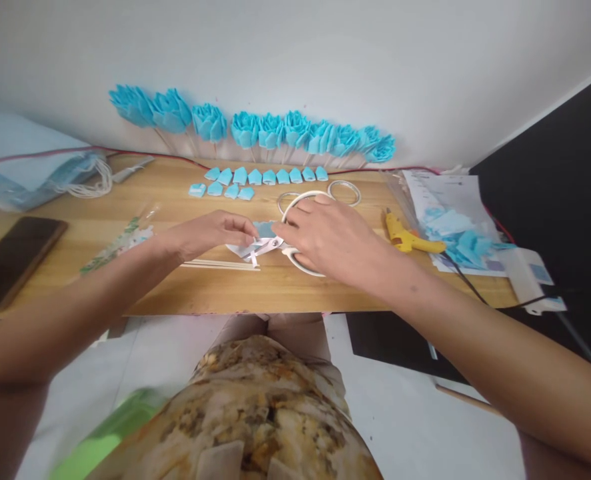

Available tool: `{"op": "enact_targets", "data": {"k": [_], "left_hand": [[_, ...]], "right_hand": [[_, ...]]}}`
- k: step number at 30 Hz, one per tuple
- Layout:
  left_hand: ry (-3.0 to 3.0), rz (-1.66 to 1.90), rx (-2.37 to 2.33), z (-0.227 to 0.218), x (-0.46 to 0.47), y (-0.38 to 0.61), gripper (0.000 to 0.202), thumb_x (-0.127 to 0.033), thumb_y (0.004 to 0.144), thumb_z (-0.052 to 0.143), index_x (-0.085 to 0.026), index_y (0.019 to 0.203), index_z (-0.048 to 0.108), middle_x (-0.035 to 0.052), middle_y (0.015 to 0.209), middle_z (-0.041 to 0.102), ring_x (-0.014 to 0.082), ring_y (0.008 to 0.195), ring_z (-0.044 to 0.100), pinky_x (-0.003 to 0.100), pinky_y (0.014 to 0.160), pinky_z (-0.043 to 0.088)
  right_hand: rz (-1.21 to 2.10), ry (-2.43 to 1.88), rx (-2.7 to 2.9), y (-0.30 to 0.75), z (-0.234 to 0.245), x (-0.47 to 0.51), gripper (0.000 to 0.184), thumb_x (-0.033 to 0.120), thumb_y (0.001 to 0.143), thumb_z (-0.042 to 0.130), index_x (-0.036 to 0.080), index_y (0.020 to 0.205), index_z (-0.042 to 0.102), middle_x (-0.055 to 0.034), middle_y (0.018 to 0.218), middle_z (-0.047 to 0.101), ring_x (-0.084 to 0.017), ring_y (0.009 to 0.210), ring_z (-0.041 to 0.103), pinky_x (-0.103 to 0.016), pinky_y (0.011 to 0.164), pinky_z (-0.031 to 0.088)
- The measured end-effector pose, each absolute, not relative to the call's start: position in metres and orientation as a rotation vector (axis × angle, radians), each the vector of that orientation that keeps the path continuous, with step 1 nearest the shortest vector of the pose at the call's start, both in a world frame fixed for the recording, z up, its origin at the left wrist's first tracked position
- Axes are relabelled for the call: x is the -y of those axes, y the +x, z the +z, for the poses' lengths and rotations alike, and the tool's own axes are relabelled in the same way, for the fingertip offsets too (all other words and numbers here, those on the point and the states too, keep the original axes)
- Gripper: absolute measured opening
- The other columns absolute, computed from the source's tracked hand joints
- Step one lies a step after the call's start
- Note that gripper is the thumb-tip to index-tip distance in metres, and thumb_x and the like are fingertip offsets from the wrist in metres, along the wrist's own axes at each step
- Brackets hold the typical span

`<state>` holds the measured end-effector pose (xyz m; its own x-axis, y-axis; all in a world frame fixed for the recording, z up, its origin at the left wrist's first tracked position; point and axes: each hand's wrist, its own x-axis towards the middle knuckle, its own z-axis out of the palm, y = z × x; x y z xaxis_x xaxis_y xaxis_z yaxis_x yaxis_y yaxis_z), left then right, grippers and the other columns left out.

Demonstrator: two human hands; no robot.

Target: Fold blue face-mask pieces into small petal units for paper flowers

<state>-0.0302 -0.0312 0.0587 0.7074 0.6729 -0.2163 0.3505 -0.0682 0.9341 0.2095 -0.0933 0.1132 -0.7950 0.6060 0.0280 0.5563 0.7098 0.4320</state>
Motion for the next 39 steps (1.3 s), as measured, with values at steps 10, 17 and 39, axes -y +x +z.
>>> {"op": "enact_targets", "data": {"k": [10, 17, 39], "left_hand": [[1.629, 0.481, -0.972, 0.054, 0.023, -0.042, 0.029, -0.036, 0.077, 0.068, -0.02, 0.1, 0.073, 0.0037, 0.099, 0.074, 0.0194, 0.093, 0.063, 0.033, 0.084, 0.047], [1.624, 0.609, -1.261, 0.061, 0.021, -0.091, 0.016, -0.037, 0.076, 0.072, -0.022, 0.08, 0.07, -0.0051, 0.077, 0.069, 0.0156, 0.086, 0.052, 0.031, 0.084, 0.039], [1.67, 0.615, -1.729, 0.047, 0.038, -0.196, 0.019, -0.029, 0.081, 0.061, -0.014, 0.09, 0.065, 0.003, 0.091, 0.066, 0.0162, 0.086, 0.056, 0.025, 0.08, 0.039]], "right_hand": [[0.634, 0.954, -2.763, 0.217, 0.115, 0.093, 0.02, 0.019, 0.088, 0.057, 0.017, 0.107, 0.062, -0.0082, 0.093, 0.069, -0.026, 0.089, 0.06, -0.036, 0.074, 0.031], [0.62, 0.986, -2.841, 0.228, 0.109, 0.099, 0.025, 0.022, 0.088, 0.058, 0.019, 0.112, 0.064, -0.0083, 0.092, 0.07, -0.025, 0.086, 0.06, -0.035, 0.074, 0.032], [0.573, 1.108, -2.817, 0.267, 0.095, 0.114, 0.031, 0.02, 0.084, 0.068, 0.018, 0.115, 0.067, -0.0061, 0.096, 0.072, -0.026, 0.091, 0.068, -0.036, 0.078, 0.04]]}}
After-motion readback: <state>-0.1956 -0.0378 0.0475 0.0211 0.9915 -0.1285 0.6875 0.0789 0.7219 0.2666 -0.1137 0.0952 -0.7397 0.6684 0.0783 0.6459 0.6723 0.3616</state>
